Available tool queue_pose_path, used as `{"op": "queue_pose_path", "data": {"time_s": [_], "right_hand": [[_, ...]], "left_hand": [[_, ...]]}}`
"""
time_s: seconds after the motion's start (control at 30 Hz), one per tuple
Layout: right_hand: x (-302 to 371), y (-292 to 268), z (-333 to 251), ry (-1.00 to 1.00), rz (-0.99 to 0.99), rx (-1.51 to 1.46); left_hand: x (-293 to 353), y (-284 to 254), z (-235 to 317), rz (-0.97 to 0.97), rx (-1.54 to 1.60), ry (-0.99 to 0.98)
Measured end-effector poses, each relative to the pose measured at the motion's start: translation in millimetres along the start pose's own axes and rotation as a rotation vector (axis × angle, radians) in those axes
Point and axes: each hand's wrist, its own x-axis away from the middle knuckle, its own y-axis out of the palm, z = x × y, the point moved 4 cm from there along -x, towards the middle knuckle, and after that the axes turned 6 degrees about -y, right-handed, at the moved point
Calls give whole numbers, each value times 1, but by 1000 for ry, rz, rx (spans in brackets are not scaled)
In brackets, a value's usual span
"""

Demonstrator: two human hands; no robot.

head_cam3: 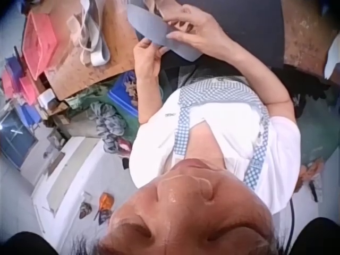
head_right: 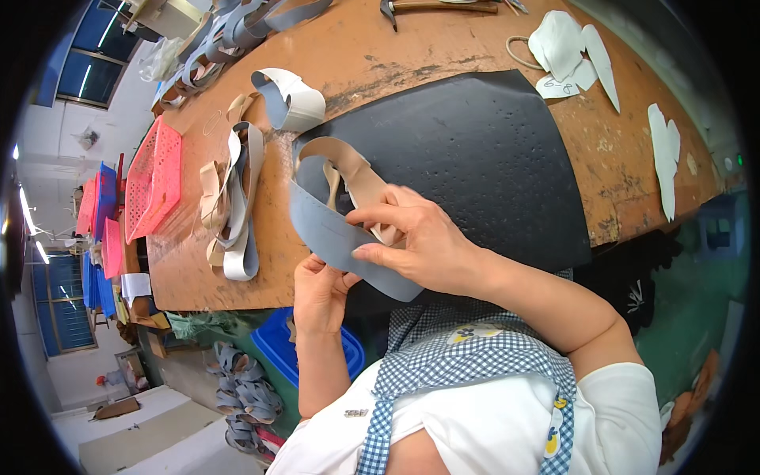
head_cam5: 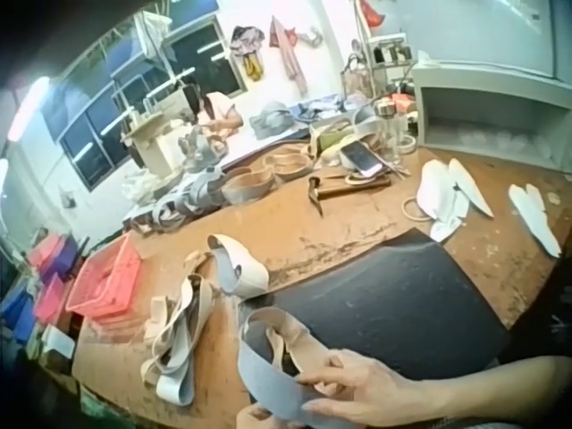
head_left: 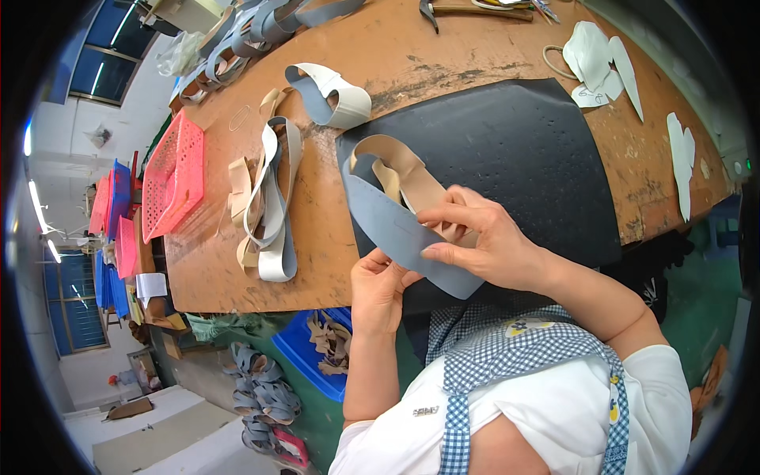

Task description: Manually assembling and aligning leather shoe components on a workbench.

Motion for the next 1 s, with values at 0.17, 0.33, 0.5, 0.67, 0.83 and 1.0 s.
{"op": "queue_pose_path", "data": {"time_s": [0.17, 0.33, 0.5, 0.67, 0.83, 1.0], "right_hand": [[-8, 3, -7, -104, 54, 123], [0, -3, -42, -346, -2, 34], [-1, 1, -27, -184, 137, 124], [8, 11, -6, 265, -17, -185], [7, 8, -5, 283, -17, -185], [9, 10, -4, 262, -57, -152]], "left_hand": [[1, -6, -5, 84, -66, -29], [4, -7, 0, 227, -18, 99], [5, -10, -3, 257, -37, 150], [10, -5, -1, 230, -137, 262], [16, -6, 11, -11, 26, 197], [16, -4, 12, 148, -208, 244]]}}
